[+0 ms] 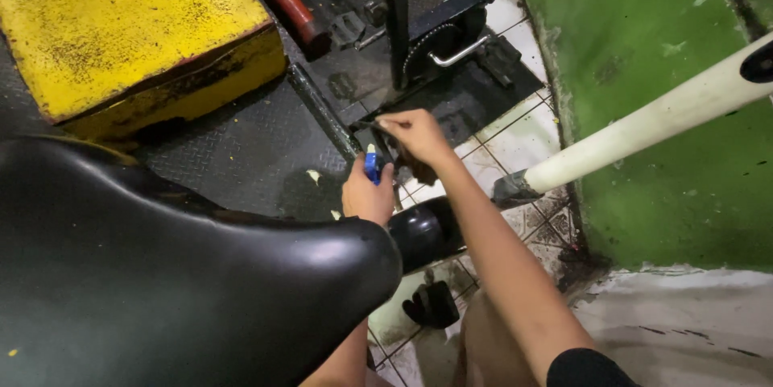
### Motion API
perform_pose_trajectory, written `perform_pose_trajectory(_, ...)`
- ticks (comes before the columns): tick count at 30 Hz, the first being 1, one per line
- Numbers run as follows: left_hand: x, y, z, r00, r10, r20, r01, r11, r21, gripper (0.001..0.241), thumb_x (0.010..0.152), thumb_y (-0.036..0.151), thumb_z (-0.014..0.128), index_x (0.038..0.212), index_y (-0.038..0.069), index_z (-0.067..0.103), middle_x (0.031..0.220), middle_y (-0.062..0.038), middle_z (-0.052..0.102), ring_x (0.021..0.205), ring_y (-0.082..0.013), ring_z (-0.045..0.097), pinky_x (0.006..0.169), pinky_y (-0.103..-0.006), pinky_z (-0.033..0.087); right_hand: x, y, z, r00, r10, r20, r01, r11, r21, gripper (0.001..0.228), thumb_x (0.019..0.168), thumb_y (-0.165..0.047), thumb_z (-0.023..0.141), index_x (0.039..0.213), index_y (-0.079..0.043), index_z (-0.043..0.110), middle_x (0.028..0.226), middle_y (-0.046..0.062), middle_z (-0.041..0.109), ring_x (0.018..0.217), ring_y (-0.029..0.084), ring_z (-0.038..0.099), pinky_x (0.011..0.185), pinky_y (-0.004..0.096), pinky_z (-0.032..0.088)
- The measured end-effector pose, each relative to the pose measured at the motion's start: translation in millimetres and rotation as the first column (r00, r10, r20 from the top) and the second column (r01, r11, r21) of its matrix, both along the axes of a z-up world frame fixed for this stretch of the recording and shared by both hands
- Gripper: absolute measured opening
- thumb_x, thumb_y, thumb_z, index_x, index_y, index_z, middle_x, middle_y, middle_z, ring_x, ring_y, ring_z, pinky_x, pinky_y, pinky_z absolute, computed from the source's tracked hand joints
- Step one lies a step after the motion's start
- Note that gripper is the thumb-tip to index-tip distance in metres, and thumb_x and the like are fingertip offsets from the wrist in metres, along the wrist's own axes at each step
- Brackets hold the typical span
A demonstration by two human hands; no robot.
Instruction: Cleaning and wiping down various parts of an exercise bike using a spray bottle and a cloth.
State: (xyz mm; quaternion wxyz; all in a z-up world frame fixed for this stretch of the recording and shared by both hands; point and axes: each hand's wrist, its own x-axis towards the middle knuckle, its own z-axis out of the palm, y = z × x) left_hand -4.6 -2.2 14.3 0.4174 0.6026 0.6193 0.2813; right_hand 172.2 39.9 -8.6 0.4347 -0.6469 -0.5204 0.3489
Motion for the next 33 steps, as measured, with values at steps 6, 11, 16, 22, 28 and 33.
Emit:
perform_pose_trajectory(6, 0.5, -1.5, 13.2, 0.999, -0.014, -0.048, 0.011, 0.998, -0.068, 0.059, 0.085, 0.041, 0.073, 0.137, 0.017, 0.061, 0.111, -0.022, 0.073, 0.105, -0.0433, 0.068, 0.09, -0.0496, 0.053, 20.6, 17.5, -0.9, 0.955, 0.275, 0.11, -0.286, 0.954, 0.091, 0.028, 0.101, -0.021, 0.071, 0.126, -0.01, 0.077, 0.093, 0.002, 0.078, 0.079, 0.004, 0.062, 0.071, 0.027, 0.053)
perform_pose_trajectory(11, 2.0, -5.3, 9.6, 0.996, -0.065, -0.064, 0.062, 0.997, -0.039, 0.063, 0.085, 0.041, 0.074, 0.143, 0.022, 0.057, 0.108, -0.024, 0.072, 0.103, -0.0438, 0.069, 0.088, -0.0508, 0.054, 9.9, 34.6, 53.9, 0.92, 0.379, 0.098, -0.337, 0.894, -0.296, 0.042, 0.09, -0.006, 0.061, 0.128, -0.018, 0.076, 0.067, 0.003, 0.064, 0.053, 0.01, 0.052, 0.05, 0.031, 0.047)
perform_pose_trajectory(16, 3.2, -4.0, 10.1, 0.991, -0.096, -0.091, 0.091, 0.994, -0.062, 0.067, 0.084, 0.038, 0.073, 0.147, 0.026, 0.053, 0.108, -0.024, 0.072, 0.101, -0.0447, 0.068, 0.086, -0.0524, 0.054, -1.6, 46.6, 79.2, 0.821, 0.553, 0.141, -0.42, 0.752, -0.508, 0.063, 0.078, 0.004, 0.049, 0.126, -0.023, 0.078, 0.062, 0.008, 0.06, 0.044, 0.015, 0.052, 0.043, 0.034, 0.047)
perform_pose_trajectory(22, 2.7, -2.6, 9.4, 0.99, -0.127, -0.069, 0.123, 0.99, -0.063, 0.067, 0.085, 0.037, 0.073, 0.148, 0.024, 0.053, 0.108, -0.025, 0.072, 0.102, -0.045, 0.068, 0.088, -0.0524, 0.053, 16.9, 54.2, 41.8, 0.817, 0.498, 0.292, -0.378, 0.844, -0.381, 0.038, 0.077, 0.0, 0.061, 0.111, -0.008, 0.077, 0.081, 0.006, 0.075, 0.056, 0.017, 0.066, 0.053, 0.035, 0.055)
perform_pose_trajectory(28, 2.2, -5.3, 10.2, 0.989, -0.142, -0.031, 0.14, 0.989, -0.051, 0.073, 0.082, 0.04, 0.076, 0.149, 0.024, 0.051, 0.106, -0.023, 0.073, 0.1, -0.0423, 0.069, 0.085, -0.0496, 0.054, 30.8, 57.0, 23.0, 0.833, 0.492, 0.252, -0.403, 0.853, -0.332, 0.026, 0.079, 0.0, 0.066, 0.103, 0.0, 0.076, 0.079, 0.01, 0.075, 0.067, 0.017, 0.068, 0.063, 0.033, 0.055)
perform_pose_trajectory(33, 2.6, -8.4, -1.5, 0.981, -0.187, 0.044, 0.183, 0.98, 0.071, 0.079, 0.078, 0.041, 0.081, 0.149, 0.025, 0.051, 0.107, -0.021, 0.073, 0.099, -0.0399, 0.071, 0.084, -0.0466, 0.056, 57.3, 64.7, -19.6, 0.85, 0.52, 0.077, -0.484, 0.831, -0.275, 0.025, 0.082, 0.003, 0.065, 0.107, 0.002, 0.071, 0.088, 0.009, 0.076, 0.079, 0.013, 0.068, 0.072, 0.032, 0.055)
